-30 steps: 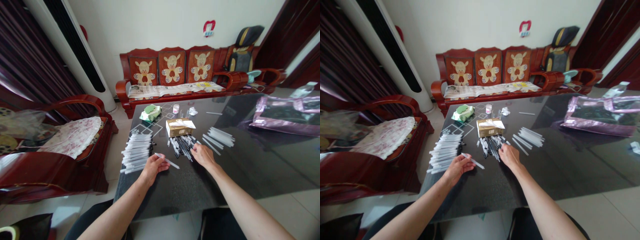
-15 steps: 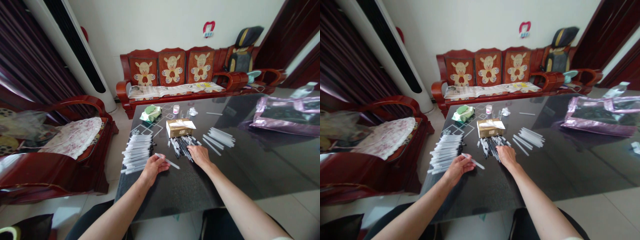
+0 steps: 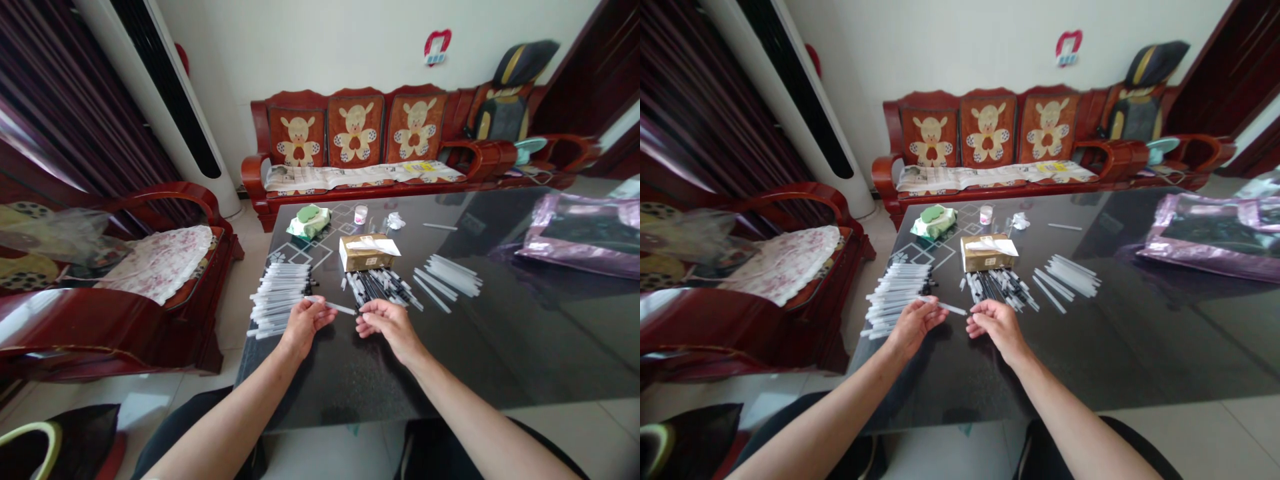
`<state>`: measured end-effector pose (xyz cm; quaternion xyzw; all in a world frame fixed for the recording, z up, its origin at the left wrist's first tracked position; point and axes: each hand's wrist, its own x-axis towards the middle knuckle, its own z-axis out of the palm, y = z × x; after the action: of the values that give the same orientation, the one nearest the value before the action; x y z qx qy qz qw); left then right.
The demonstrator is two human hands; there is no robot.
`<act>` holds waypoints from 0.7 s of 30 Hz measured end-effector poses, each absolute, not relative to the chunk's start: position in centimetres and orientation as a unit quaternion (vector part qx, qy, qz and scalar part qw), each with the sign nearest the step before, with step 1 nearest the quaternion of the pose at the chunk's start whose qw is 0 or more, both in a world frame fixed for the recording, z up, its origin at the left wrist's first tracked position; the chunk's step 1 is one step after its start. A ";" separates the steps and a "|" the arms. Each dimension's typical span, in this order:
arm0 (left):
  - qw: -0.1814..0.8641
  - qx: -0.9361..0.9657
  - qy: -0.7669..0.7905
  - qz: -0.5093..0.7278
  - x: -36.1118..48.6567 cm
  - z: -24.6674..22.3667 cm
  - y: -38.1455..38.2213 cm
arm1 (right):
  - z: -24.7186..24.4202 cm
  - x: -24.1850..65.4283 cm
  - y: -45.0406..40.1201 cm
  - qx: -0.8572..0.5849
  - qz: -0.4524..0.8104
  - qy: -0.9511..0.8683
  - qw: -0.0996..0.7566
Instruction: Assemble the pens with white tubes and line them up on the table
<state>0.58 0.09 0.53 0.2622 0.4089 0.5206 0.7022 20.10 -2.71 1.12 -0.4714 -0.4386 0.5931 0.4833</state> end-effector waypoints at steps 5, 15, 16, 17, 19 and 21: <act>0.702 0.263 0.412 0.518 0.7 0.4 0.0 | 1.4 19.8 -2.7 -0.471 0.596 -0.438 0.481; 0.702 0.270 0.409 0.517 0.7 0.4 -0.1 | 1.1 19.5 -2.6 -0.464 0.597 -0.443 0.482; 0.701 0.269 0.411 0.518 0.8 0.4 -0.1 | 1.1 19.5 -2.6 -0.463 0.597 -0.443 0.483; 0.699 0.268 0.413 0.518 0.8 0.5 -0.1 | 1.0 19.5 -2.6 -0.461 0.597 -0.443 0.484; 0.696 0.267 0.418 0.519 0.8 0.6 -0.1 | 1.0 19.5 -2.6 -0.459 0.597 -0.444 0.485; 0.694 0.268 0.420 0.520 0.8 0.6 -0.1 | 1.0 19.6 -2.6 -0.459 0.596 -0.446 0.486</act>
<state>0.84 -0.15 0.63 0.2682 0.4200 0.5200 0.6938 19.57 -2.62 0.97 -0.4586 -0.4456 0.5958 0.4859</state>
